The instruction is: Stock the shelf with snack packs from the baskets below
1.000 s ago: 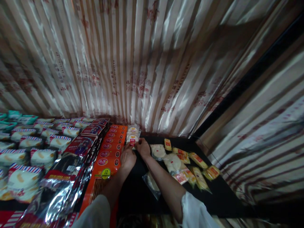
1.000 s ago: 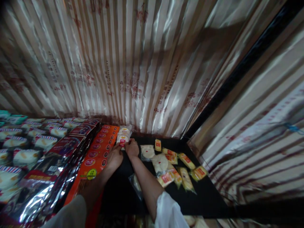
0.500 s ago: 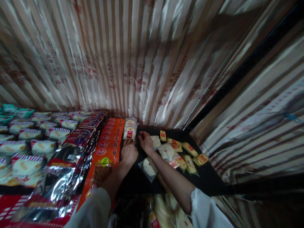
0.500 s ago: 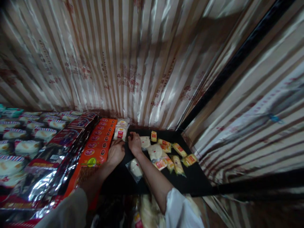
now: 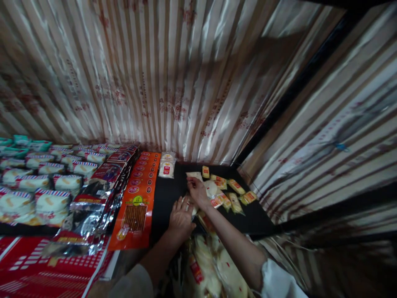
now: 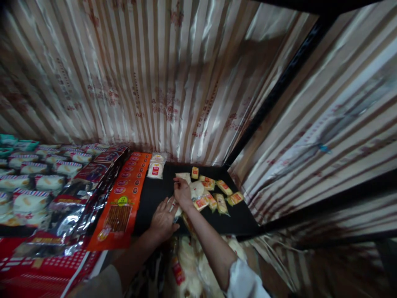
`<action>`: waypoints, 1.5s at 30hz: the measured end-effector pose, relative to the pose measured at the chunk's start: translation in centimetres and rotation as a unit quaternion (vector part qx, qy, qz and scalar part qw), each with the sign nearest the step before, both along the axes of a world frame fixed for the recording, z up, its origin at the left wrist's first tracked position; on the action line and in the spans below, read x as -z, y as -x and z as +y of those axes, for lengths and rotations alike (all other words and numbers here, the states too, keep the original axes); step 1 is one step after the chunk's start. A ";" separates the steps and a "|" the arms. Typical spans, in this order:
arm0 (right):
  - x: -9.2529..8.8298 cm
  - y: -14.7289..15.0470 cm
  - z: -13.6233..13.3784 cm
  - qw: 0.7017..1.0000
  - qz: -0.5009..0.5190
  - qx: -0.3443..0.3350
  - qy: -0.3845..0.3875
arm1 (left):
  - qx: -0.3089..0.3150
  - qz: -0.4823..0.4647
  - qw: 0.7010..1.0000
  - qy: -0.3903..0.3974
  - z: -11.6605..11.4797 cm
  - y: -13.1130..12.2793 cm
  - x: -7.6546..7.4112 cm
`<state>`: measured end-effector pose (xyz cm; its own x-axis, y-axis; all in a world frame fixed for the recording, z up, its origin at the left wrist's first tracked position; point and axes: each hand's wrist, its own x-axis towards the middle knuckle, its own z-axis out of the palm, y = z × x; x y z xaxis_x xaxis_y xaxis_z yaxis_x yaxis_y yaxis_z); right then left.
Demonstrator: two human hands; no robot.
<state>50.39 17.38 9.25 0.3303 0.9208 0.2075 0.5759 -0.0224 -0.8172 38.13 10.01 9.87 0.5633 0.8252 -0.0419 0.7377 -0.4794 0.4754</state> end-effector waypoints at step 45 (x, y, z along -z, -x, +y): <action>0.1 5.0 -4.3 0.964 0.219 0.017 0.152 | -0.373 -0.436 0.757 0.313 6.2 6.1 -2.5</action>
<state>45.36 13.08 9.10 0.3560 0.9043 -0.2355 0.1729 -0.3114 -0.9344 32.05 16.21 12.36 -0.0103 0.8995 -0.4369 -0.0339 0.4363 0.8991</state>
